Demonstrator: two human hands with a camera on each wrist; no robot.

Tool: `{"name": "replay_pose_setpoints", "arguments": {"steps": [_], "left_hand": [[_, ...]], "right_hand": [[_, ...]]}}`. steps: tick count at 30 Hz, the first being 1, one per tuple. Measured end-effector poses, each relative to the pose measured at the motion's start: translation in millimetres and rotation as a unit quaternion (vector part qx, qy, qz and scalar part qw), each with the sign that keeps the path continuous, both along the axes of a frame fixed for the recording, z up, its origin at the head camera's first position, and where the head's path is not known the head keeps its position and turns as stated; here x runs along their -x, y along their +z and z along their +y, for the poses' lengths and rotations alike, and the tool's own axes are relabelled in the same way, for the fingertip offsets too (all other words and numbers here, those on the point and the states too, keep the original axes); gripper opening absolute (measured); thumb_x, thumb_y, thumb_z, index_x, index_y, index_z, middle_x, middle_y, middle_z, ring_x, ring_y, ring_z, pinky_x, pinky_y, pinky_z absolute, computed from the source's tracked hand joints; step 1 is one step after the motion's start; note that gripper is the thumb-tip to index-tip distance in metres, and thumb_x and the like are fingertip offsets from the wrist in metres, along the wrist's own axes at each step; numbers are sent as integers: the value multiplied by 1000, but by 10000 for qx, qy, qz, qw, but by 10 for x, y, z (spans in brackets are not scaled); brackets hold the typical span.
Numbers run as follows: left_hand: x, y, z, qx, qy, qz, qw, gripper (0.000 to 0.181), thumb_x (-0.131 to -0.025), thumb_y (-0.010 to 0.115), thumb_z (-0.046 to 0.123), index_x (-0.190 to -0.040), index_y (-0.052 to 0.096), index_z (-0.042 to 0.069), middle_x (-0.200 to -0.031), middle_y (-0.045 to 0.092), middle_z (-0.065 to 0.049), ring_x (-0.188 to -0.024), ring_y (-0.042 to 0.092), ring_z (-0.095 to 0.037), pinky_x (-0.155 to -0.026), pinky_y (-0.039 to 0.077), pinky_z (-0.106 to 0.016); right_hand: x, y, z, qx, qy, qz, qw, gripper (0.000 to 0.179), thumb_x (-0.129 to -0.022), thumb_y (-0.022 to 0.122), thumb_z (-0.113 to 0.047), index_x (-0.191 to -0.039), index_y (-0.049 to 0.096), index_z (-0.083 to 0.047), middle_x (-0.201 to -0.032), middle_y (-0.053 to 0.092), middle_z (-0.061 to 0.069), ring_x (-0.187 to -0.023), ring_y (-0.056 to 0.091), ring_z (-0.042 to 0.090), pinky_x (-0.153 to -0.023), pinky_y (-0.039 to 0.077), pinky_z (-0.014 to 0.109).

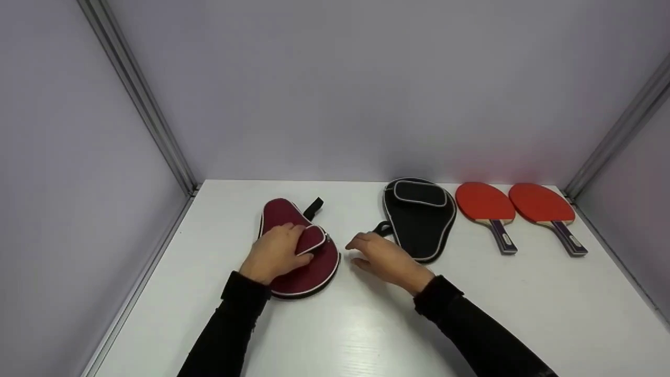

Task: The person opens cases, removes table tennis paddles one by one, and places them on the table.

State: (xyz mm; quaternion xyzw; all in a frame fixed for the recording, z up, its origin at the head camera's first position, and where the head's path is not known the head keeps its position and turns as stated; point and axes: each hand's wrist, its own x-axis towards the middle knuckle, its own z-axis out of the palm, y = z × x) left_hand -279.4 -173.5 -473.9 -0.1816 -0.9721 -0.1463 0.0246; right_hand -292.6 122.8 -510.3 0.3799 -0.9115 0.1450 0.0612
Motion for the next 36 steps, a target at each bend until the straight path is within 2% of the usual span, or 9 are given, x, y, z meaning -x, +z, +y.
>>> {"name": "replay_pose_setpoints", "arguments": {"steps": [5, 12, 19, 24, 28, 33, 36], "left_hand": [[-34, 22, 34, -20, -40, -161, 9999, 68, -102, 90, 33, -154, 69, -6, -145, 77, -25, -137, 76, -42, -122, 63, -58], [-72, 45, 55, -76, -54, -321, 9994, 68, -101, 91, 33, -155, 69, -3, -147, 77, -23, -138, 75, -40, -122, 63, -58], [-55, 28, 62, -124, -31, -352, 9993, 70, -101, 92, 33, -156, 68, -3, -147, 77, -24, -138, 75, -40, -122, 62, -58], [-32, -17, 83, -91, 31, -115, 9999, 67, -98, 92, 33, -152, 72, -1, -141, 79, -22, -131, 79, -40, -116, 66, -57], [-29, -41, 124, 168, 164, 169, 9996, 66, -98, 92, 38, -152, 74, 3, -138, 81, -21, -127, 81, -42, -108, 70, -59], [-19, -83, 183, 496, 423, 451, 9969, 70, -99, 90, 44, -159, 74, 11, -138, 82, -21, -121, 82, -45, -92, 74, -60], [-6, -109, 209, 510, 546, 554, 9957, 70, -98, 89, 43, -160, 74, 13, -135, 82, -21, -119, 82, -45, -90, 74, -60]], "right_hand": [[57, -18, -76, -140, 165, -63, 9997, 24, -106, 86, -7, -130, 84, -3, -128, 84, 13, -125, 79, 33, -113, 67, 46], [122, -35, -173, -305, 519, 89, 9981, 4, -105, 87, -12, -106, 88, -9, -100, 83, 7, -97, 78, 26, -92, 67, 42], [113, -8, -188, -312, 450, -111, 9984, 6, -104, 89, -15, -100, 91, -11, -95, 85, 5, -92, 81, 25, -89, 69, 41], [99, -1, -175, -279, 314, -135, 9990, 11, -103, 87, -10, -92, 86, -9, -90, 83, 7, -86, 79, 26, -81, 69, 41], [97, -3, -158, -243, 191, -105, 9995, 16, -99, 84, -3, -84, 80, -8, -84, 80, 6, -78, 74, 22, -72, 65, 40], [106, -11, -137, -217, 67, -14, 9997, 15, -98, 81, 1, -85, 80, -7, -83, 80, 7, -75, 74, 22, -69, 64, 39], [103, -15, -131, -177, 35, -12, 9998, 13, -99, 81, 1, -88, 82, -6, -84, 81, 7, -74, 75, 22, -68, 64, 39]]}}
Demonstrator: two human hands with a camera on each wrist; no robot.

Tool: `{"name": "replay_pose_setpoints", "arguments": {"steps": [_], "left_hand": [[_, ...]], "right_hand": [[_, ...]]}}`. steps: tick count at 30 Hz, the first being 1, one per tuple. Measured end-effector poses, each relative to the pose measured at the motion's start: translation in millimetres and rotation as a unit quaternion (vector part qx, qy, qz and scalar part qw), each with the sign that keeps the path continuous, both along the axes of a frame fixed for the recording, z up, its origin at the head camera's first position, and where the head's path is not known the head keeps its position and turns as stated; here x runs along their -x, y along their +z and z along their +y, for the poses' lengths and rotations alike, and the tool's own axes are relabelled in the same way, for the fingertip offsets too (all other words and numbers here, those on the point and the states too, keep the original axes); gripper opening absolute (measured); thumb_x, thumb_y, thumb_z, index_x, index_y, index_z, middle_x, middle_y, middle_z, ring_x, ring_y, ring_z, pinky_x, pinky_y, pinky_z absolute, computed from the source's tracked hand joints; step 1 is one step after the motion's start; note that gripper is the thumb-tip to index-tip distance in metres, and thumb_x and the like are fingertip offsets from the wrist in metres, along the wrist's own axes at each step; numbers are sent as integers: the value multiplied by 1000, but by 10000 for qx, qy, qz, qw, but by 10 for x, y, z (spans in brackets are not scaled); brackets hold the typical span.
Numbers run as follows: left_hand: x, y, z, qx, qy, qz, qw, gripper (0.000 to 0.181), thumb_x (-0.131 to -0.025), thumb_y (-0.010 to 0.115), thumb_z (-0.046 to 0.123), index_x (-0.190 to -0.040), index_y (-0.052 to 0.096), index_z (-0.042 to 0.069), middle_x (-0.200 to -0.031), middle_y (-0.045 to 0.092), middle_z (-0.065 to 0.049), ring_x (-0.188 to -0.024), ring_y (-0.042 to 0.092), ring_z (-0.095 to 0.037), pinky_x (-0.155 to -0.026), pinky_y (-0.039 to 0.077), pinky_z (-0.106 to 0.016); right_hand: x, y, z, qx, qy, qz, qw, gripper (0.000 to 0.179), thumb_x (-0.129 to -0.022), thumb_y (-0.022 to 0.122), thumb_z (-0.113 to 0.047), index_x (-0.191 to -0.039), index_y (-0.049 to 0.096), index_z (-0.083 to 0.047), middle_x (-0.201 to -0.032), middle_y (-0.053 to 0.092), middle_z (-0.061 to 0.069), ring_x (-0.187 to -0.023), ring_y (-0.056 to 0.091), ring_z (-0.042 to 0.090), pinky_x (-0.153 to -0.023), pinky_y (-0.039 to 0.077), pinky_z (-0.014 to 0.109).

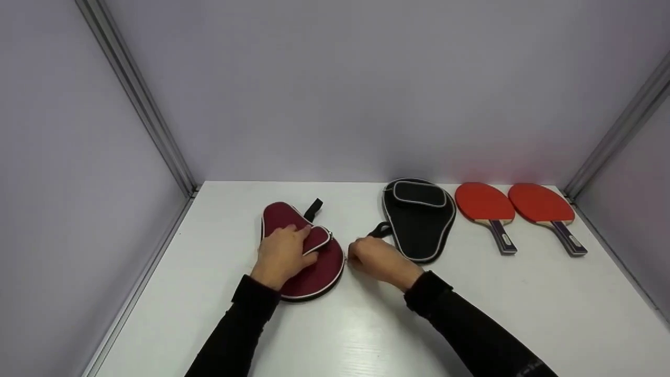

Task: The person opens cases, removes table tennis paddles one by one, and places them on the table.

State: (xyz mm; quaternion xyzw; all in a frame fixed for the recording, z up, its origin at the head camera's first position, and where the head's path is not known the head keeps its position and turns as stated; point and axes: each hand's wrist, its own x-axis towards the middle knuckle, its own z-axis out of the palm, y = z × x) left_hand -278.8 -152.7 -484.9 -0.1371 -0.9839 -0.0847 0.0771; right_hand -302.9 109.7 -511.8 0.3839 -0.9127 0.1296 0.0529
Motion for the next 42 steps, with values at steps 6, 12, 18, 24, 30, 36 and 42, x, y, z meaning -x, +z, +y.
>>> {"name": "replay_pose_setpoints", "arguments": {"steps": [6, 12, 18, 24, 30, 36, 42], "left_hand": [[3, -22, 28, -11, 78, 36, 10000, 70, -97, 89, 43, -159, 75, 13, -136, 82, -21, -120, 82, -47, -89, 74, -61], [-1, -31, 29, -18, 109, -8, 9999, 72, -97, 88, 42, -161, 73, 13, -137, 81, -21, -121, 82, -47, -89, 74, -60], [8, -36, 29, -23, 117, 18, 9999, 72, -97, 89, 42, -161, 73, 12, -140, 81, -22, -122, 81, -47, -92, 74, -60], [12, -38, 40, 46, 84, 116, 9999, 72, -98, 89, 45, -160, 74, 12, -140, 81, -22, -121, 80, -46, -95, 74, -60], [14, -37, 43, 98, 90, 98, 9999, 73, -98, 90, 48, -160, 73, 13, -142, 81, -21, -123, 80, -46, -98, 74, -59], [11, -33, 28, 39, 75, 107, 9999, 73, -97, 91, 46, -159, 75, 13, -137, 81, -21, -118, 80, -46, -96, 73, -59], [-3, -31, 12, 107, 21, 197, 9997, 70, -97, 90, 43, -158, 75, 12, -133, 82, -22, -114, 81, -46, -96, 73, -59]], "right_hand": [[-40, -7, 12, -36, 86, 118, 9999, 16, -99, 81, 2, -85, 81, -6, -82, 81, 7, -73, 75, 23, -68, 64, 39], [-116, 16, 0, -95, 169, 129, 9997, 22, -100, 81, 2, -80, 77, -8, -78, 78, 6, -72, 72, 20, -69, 62, 39], [-212, 48, -35, -240, 244, 160, 9993, 28, -97, 83, 3, -75, 70, -9, -76, 74, 4, -68, 66, 17, -62, 56, 33], [-316, 80, -69, -415, 362, 214, 9983, 26, -97, 85, 2, -77, 73, -11, -78, 76, 3, -72, 73, 20, -62, 57, 32], [-425, 109, -131, -585, 411, 101, 9974, 24, -100, 84, 0, -80, 76, -11, -80, 80, 3, -73, 76, 21, -59, 59, 33], [-513, 99, -217, -767, 440, 320, 9956, 19, -100, 86, -4, -85, 78, -13, -86, 80, 2, -81, 78, 23, -65, 63, 34], [-579, 66, -326, -911, 561, 759, 9914, 14, -99, 89, -10, -87, 82, -13, -86, 80, 1, -83, 79, 22, -71, 65, 34]]}}
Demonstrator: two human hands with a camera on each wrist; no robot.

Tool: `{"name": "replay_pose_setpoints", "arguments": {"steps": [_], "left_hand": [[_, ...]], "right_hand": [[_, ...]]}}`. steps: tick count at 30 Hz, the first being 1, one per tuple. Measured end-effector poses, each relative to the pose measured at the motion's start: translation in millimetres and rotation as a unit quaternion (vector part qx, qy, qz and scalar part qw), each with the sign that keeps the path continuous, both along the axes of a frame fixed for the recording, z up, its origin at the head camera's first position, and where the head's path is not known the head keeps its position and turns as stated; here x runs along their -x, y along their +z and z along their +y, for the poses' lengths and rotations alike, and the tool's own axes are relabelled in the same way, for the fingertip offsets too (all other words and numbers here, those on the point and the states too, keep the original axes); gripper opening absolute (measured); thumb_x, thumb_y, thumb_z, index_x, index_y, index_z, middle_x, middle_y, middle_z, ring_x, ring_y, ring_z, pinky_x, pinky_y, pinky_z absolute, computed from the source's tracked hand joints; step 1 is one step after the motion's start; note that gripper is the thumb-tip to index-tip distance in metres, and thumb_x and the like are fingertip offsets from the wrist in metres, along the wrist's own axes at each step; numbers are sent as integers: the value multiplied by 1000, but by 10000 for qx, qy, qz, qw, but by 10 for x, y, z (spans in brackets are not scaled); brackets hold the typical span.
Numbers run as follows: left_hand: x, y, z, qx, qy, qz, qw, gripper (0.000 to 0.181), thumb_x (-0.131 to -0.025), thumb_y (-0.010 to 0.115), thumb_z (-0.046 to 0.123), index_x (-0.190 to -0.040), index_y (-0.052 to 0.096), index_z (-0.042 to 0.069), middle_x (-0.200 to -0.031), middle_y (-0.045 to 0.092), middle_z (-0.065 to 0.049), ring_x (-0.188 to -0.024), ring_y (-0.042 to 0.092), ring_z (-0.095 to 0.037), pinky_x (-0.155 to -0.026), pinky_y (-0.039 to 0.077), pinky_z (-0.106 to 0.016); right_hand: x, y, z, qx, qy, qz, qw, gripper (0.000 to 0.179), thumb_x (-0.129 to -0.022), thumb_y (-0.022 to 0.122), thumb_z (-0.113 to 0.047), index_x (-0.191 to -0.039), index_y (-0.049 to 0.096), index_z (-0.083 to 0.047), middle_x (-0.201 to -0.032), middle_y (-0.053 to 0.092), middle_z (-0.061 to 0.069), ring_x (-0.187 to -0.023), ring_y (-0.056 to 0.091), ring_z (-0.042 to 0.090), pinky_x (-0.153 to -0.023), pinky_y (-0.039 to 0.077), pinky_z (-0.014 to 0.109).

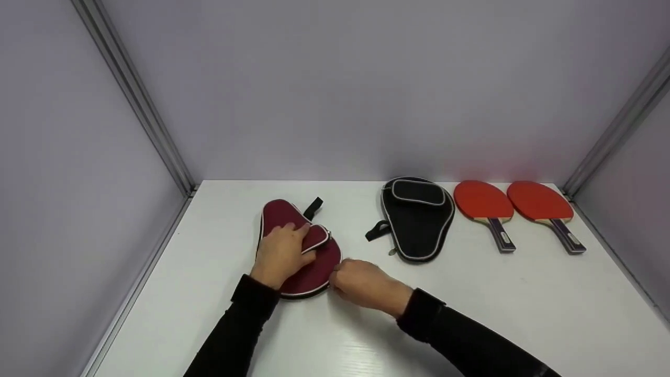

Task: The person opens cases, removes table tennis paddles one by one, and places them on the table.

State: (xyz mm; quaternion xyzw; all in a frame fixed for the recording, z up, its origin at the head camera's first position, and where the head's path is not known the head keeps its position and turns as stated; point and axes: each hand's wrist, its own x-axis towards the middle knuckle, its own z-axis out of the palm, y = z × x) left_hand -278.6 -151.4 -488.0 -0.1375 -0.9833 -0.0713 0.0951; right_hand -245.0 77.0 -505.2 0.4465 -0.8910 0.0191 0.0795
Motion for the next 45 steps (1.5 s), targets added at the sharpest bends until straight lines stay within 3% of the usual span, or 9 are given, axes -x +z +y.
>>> {"name": "replay_pose_setpoints", "arguments": {"steps": [3, 10, 18, 25, 35, 38, 42, 45], "left_hand": [[2, 3, -3, 16, -14, 12, 10000, 70, -98, 90, 43, -159, 75, 12, -135, 82, -23, -115, 80, -46, -97, 73, -59], [-6, 24, -1, -84, -48, -98, 9999, 75, -99, 90, 46, -161, 72, 8, -140, 81, -24, -123, 80, -47, -102, 72, -59], [-65, 96, 9, -437, -224, -342, 9982, 78, -103, 89, 53, -157, 72, 0, -139, 82, -25, -126, 82, -44, -104, 71, -59], [-107, 140, 36, -678, -359, -386, 9963, 74, -105, 88, 49, -152, 73, -6, -140, 82, -26, -133, 81, -43, -110, 69, -59], [-147, 169, 80, -588, -508, -356, 9963, 65, -113, 79, 42, -151, 72, -11, -149, 77, -31, -144, 73, -46, -120, 65, -59], [-149, 164, 76, -667, -532, -414, 9955, 63, -115, 77, 39, -152, 71, -11, -151, 75, -31, -147, 72, -46, -123, 63, -59], [-139, 153, 52, -683, -632, -380, 9949, 58, -116, 76, 37, -150, 73, -10, -150, 76, -30, -146, 73, -45, -124, 62, -58], [-111, 141, 12, -605, -780, -406, 9943, 57, -117, 74, 37, -151, 72, -9, -151, 75, -30, -146, 72, -45, -126, 61, -58]], "right_hand": [[-24, 10, -54, -95, 116, 166, 9997, 13, -100, 89, -13, -89, 83, -13, -87, 80, 0, -84, 79, 21, -72, 65, 34], [3, 51, -54, -24, -99, -344, 9994, 17, -99, 89, -8, -85, 81, -13, -83, 80, 1, -79, 79, 23, -68, 65, 36], [98, 88, 142, 84, -233, -413, 9988, 18, -97, 88, -5, -83, 81, -13, -83, 81, 1, -76, 78, 23, -65, 64, 36], [224, 82, 346, 175, -377, -81, 9991, 21, -93, 87, -1, -80, 75, -11, -80, 79, 5, -72, 78, 26, -62, 64, 39], [441, 113, 506, 173, -663, 326, 9971, 25, -90, 88, 1, -74, 73, -9, -74, 76, 5, -67, 75, 26, -62, 66, 43], [577, 56, 525, 201, -756, 449, 9959, 24, -89, 87, 3, -73, 74, -7, -72, 76, 7, -67, 75, 29, -62, 68, 46], [1060, -415, 621, 146, -1063, 668, 9920, 23, -89, 89, -4, -73, 74, -10, -72, 75, 8, -67, 74, 31, -56, 66, 50], [1459, -786, 701, -70, -1362, 777, 9876, 22, -90, 91, -11, -75, 75, -14, -75, 76, 6, -68, 74, 29, -55, 64, 47]]}}
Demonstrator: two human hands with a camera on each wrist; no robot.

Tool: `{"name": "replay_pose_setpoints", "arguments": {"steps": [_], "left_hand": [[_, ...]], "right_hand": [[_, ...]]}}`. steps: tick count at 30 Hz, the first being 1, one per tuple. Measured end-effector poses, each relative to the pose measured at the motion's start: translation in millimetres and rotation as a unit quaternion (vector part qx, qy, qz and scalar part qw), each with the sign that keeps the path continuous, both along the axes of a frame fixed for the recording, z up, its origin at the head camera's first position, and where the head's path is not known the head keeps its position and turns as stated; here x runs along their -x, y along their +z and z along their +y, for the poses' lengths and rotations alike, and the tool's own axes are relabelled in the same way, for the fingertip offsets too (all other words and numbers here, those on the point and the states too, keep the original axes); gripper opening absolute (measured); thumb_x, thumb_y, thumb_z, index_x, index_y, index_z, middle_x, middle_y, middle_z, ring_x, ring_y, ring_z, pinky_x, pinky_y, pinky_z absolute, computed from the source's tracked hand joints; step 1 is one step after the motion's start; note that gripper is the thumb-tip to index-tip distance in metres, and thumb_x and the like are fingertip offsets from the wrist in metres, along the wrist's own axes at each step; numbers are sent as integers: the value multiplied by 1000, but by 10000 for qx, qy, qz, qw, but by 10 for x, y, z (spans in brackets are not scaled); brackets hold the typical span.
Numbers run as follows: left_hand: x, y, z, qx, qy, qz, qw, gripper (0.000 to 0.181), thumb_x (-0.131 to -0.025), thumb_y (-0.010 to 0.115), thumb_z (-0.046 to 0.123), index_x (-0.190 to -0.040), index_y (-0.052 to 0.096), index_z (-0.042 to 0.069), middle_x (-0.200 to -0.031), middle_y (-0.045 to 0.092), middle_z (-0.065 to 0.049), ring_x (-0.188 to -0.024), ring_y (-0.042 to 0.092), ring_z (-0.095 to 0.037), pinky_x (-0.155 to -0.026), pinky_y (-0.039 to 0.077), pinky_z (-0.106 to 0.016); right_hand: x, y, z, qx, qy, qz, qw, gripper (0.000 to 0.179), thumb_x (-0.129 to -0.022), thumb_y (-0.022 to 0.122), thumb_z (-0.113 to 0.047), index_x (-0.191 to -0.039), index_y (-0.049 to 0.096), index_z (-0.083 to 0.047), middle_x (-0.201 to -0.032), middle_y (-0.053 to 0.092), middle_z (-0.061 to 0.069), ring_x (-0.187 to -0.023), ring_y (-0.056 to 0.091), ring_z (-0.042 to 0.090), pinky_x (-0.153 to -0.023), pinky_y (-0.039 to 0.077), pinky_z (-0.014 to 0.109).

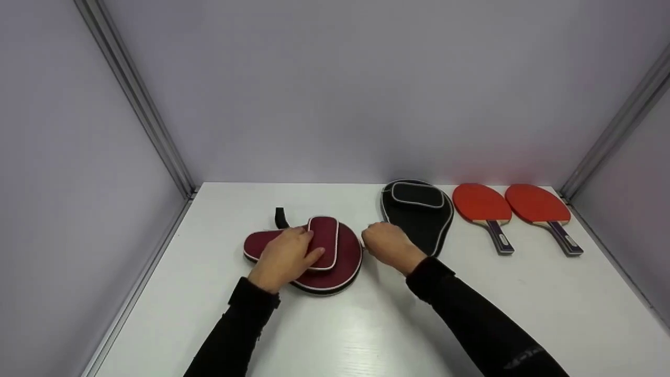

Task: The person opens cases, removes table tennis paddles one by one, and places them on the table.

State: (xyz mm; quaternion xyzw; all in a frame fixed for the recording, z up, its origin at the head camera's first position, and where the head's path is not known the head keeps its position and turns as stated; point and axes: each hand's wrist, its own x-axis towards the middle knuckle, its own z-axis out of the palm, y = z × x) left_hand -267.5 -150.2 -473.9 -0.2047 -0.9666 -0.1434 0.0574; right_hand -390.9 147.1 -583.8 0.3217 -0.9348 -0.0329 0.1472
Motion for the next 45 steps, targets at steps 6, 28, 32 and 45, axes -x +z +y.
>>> {"name": "replay_pose_setpoints", "arguments": {"steps": [6, 28, 32, 45], "left_hand": [[76, -9, -162, 223, -320, -141, 9991, 64, -115, 77, 41, -159, 68, -5, -160, 72, -27, -152, 68, -44, -130, 58, -58], [236, -118, -587, 238, -897, -1161, 9889, 117, -90, 100, 52, -178, 45, -2, -189, 44, -20, -176, 44, -42, -143, 42, -63], [247, -140, -578, 235, -879, -1224, 9883, 115, -92, 97, 52, -179, 44, -2, -190, 42, -21, -177, 41, -44, -144, 40, -63], [279, -194, -574, 302, -686, -1262, 9892, 116, -93, 95, 53, -182, 40, 3, -192, 38, -20, -179, 38, -43, -144, 40, -65]], "right_hand": [[335, -199, 51, -88, -377, -80, 9992, 16, -97, 88, -16, -82, 80, -15, -81, 80, 7, -73, 79, 28, -58, 68, 47], [290, -142, 55, 26, -264, -185, 9995, 19, -99, 85, -14, -81, 80, -12, -81, 80, 10, -73, 79, 30, -58, 68, 50], [272, -164, 73, 76, -151, -31, 9999, 18, -99, 85, -13, -81, 80, -12, -79, 79, 9, -72, 79, 30, -60, 69, 49], [-111, 301, -20, 437, -94, -314, 9985, 22, -98, 82, -9, -77, 77, -8, -75, 77, 12, -66, 75, 31, -52, 62, 56]]}}
